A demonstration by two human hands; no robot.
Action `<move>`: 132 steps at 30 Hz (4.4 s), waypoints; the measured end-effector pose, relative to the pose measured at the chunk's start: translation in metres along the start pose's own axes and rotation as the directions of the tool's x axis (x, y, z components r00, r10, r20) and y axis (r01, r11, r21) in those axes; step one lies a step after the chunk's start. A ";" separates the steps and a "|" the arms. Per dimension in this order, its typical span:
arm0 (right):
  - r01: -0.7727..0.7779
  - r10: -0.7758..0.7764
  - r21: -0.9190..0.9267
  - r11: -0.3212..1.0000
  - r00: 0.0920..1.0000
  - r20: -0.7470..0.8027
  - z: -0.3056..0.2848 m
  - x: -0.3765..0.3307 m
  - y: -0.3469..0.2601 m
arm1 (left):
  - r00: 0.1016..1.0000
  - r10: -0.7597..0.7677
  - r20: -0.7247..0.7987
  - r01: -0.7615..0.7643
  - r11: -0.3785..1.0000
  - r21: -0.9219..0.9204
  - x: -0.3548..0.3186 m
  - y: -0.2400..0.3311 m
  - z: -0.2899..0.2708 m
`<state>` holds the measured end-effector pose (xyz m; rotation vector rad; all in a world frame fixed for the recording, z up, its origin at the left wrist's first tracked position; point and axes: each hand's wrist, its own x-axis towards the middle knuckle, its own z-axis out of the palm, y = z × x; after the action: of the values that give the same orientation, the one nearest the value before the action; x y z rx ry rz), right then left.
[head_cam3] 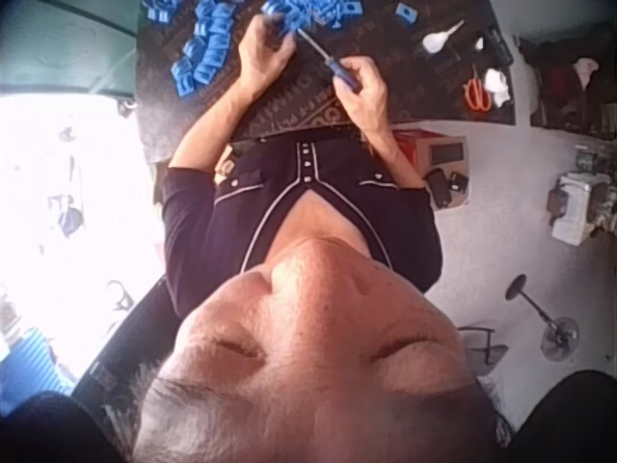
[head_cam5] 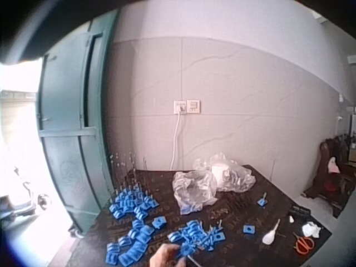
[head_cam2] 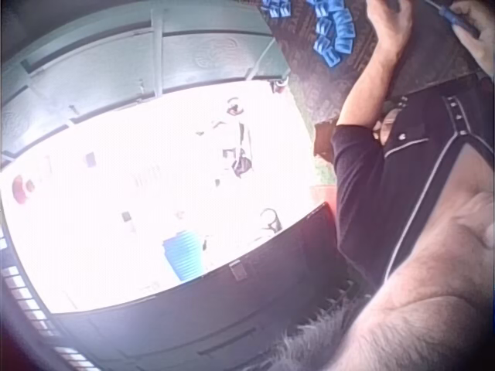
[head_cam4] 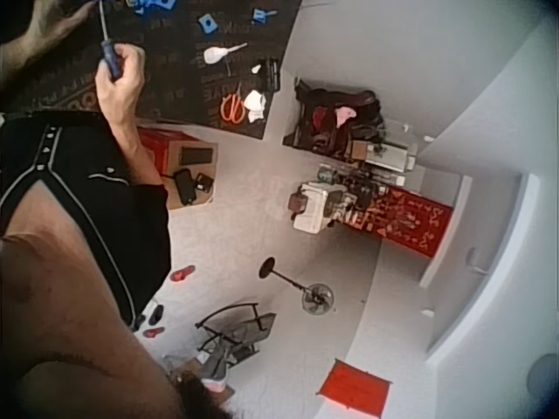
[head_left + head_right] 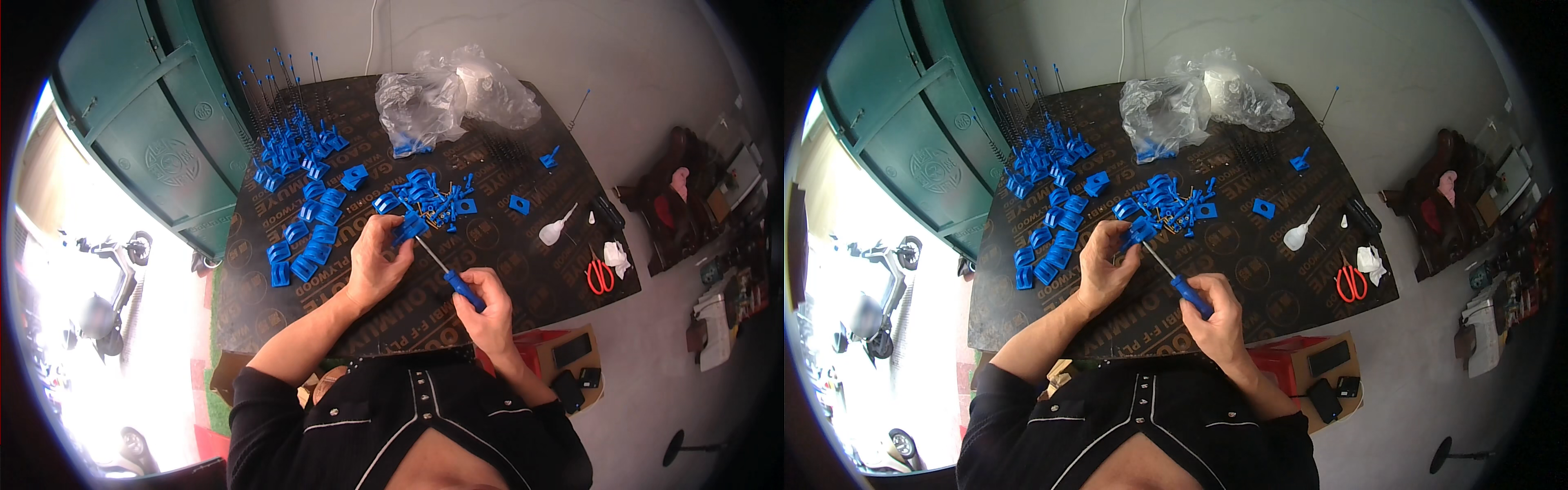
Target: The person assembles small blue plastic components using a screwdriver and applies glue from a bottle to secure them.
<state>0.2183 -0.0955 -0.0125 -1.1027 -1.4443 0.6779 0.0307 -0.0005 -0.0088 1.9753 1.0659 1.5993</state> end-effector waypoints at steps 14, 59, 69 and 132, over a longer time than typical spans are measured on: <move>0.023 -0.024 -0.068 0.997 1.000 -0.007 0.001 -0.001 -0.006 | 0.987 -0.158 -0.007 0.155 0.974 -0.166 -0.005 -0.010 0.007; -0.177 0.177 0.053 0.983 0.984 0.007 -0.003 -0.005 0.001 | 0.998 -0.070 0.002 0.070 0.996 0.063 0.000 0.007 0.001; -0.147 0.150 0.035 0.989 0.984 -0.095 0.002 -0.004 -0.001 | 0.999 -0.038 -0.008 0.038 0.997 0.061 0.001 0.009 0.000; -0.188 0.213 0.212 0.959 0.972 -0.098 0.006 -0.001 0.006 | 0.993 -0.118 0.006 0.117 0.991 0.057 0.001 0.008 -0.001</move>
<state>0.2137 -0.0927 -0.0197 -1.1196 -1.1436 0.8672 0.0318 -0.0045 -0.0020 1.9155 1.2134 1.5130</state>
